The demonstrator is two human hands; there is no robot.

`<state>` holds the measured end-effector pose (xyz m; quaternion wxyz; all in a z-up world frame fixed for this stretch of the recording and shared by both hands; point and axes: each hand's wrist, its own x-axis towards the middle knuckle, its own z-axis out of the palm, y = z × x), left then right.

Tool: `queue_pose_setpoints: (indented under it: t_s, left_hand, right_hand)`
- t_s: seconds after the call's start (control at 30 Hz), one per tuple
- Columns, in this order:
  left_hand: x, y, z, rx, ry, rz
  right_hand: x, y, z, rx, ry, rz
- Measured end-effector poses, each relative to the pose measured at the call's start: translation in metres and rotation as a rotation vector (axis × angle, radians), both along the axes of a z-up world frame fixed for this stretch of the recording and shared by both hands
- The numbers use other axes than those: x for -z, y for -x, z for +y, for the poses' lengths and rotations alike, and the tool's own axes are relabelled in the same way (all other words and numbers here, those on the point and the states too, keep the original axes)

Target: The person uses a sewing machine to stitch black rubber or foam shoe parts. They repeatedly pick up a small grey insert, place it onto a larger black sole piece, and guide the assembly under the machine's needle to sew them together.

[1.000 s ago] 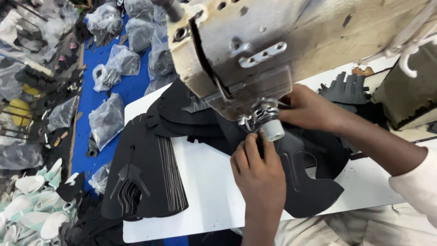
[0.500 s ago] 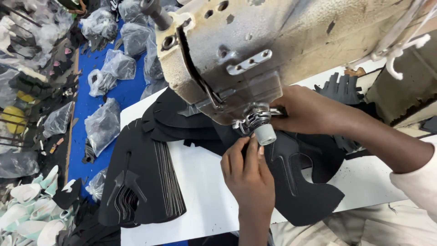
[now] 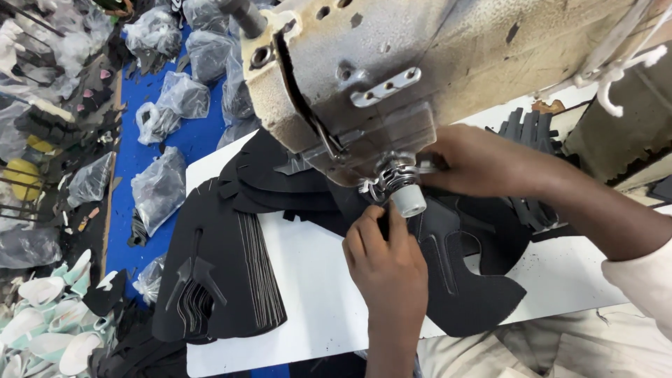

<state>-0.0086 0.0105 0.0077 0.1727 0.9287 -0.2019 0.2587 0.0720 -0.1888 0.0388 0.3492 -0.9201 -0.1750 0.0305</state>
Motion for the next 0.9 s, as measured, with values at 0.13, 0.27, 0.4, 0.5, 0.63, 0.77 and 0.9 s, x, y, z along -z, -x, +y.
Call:
queue_pose_setpoints:
  t_s: [0.13,0.27,0.4,0.5,0.63,0.77,0.9]
  left_hand:
    - [0.004,0.001,-0.001,-0.032,-0.141,-0.134]
    - [-0.002,0.002,-0.003,-0.017,-0.145,-0.107]
    - [-0.004,0.005,0.003,-0.041,-0.173,-0.101]
    - [-0.001,0.007,0.006,-0.044,-0.184,-0.098]
    - [0.011,0.015,0.010,-0.049,0.088,0.051]
    - [0.039,0.004,0.012,-0.086,0.863,0.110]
    - [0.037,-0.018,0.012,-0.130,1.503,0.503]
  right_hand:
    - [0.004,-0.004,0.002,0.162,-0.183,0.163]
    - [0.025,-0.004,0.006,0.257,-0.076,0.343]
    - [0.026,-0.004,0.018,0.048,-0.304,-0.016]
    - [0.027,-0.007,0.020,0.160,-0.185,0.147]
    - [0.048,-0.014,0.019,0.222,0.054,0.314]
    - [0.057,-0.011,0.027,0.013,-0.619,0.038]
    - [0.047,-0.009,0.028,0.046,-0.541,0.203]
